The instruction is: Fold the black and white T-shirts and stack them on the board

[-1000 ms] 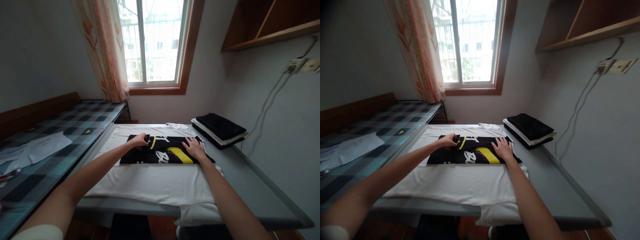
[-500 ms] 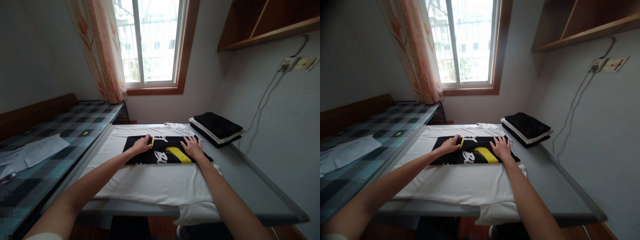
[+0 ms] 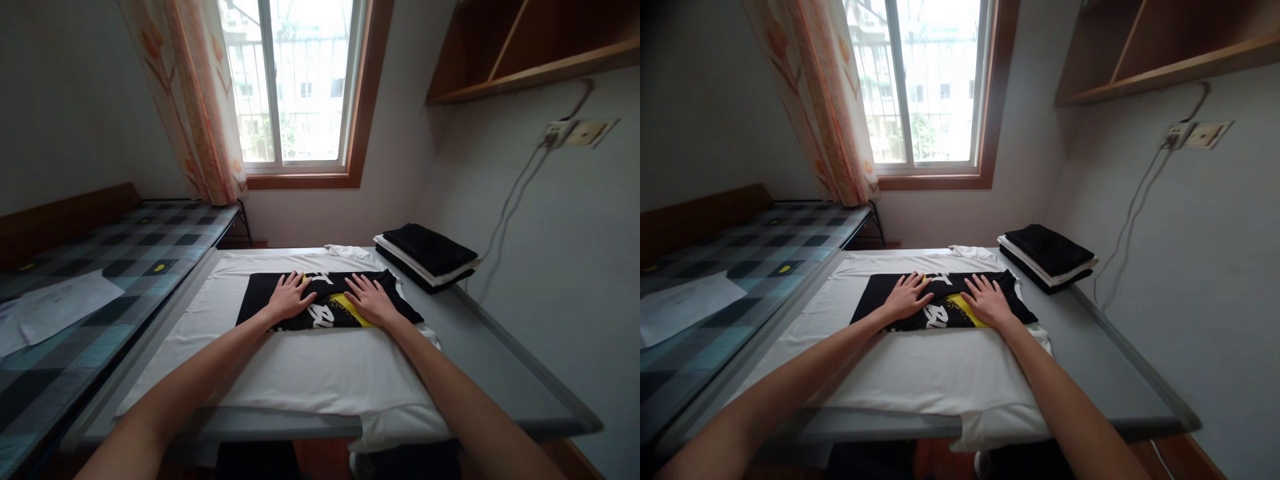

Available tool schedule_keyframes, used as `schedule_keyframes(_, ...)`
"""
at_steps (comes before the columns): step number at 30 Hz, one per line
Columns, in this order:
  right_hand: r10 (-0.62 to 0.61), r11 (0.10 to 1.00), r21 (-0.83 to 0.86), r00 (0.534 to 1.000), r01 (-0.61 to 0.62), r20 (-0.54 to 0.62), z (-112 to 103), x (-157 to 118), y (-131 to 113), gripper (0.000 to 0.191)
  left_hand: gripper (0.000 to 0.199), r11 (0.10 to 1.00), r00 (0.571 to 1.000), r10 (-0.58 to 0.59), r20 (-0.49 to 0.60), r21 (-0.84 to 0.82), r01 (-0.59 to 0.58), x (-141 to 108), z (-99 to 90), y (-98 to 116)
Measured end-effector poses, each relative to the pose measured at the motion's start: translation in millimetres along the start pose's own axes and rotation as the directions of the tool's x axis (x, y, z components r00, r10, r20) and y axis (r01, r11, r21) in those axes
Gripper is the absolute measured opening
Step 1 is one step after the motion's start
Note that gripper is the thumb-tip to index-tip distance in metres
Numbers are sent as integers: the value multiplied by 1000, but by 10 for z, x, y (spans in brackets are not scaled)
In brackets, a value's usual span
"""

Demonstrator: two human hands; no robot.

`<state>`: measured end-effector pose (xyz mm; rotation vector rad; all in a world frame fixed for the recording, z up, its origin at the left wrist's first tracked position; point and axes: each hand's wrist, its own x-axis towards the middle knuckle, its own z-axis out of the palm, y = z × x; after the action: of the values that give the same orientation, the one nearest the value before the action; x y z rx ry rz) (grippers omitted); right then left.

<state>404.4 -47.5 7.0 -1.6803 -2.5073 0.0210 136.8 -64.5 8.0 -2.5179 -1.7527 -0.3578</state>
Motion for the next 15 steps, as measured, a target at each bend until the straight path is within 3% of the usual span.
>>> schedule_keyframes(6,286,957,-64,958,-283,31,-85,-210,517,67,61,1000,1000,7,-27,2,-7,-15,5,-2)
schedule_keyframes(11,280,948,-132,956,-290,-89,-222,-176,572,54,63,1000,999,1,-35,-7,-1,-16,30,5)
schedule_keyframes(15,451,888,-36,885,-458,-116,-297,78,662,47,63,1000,1000,0,-31,-10,0,-10,28,6)
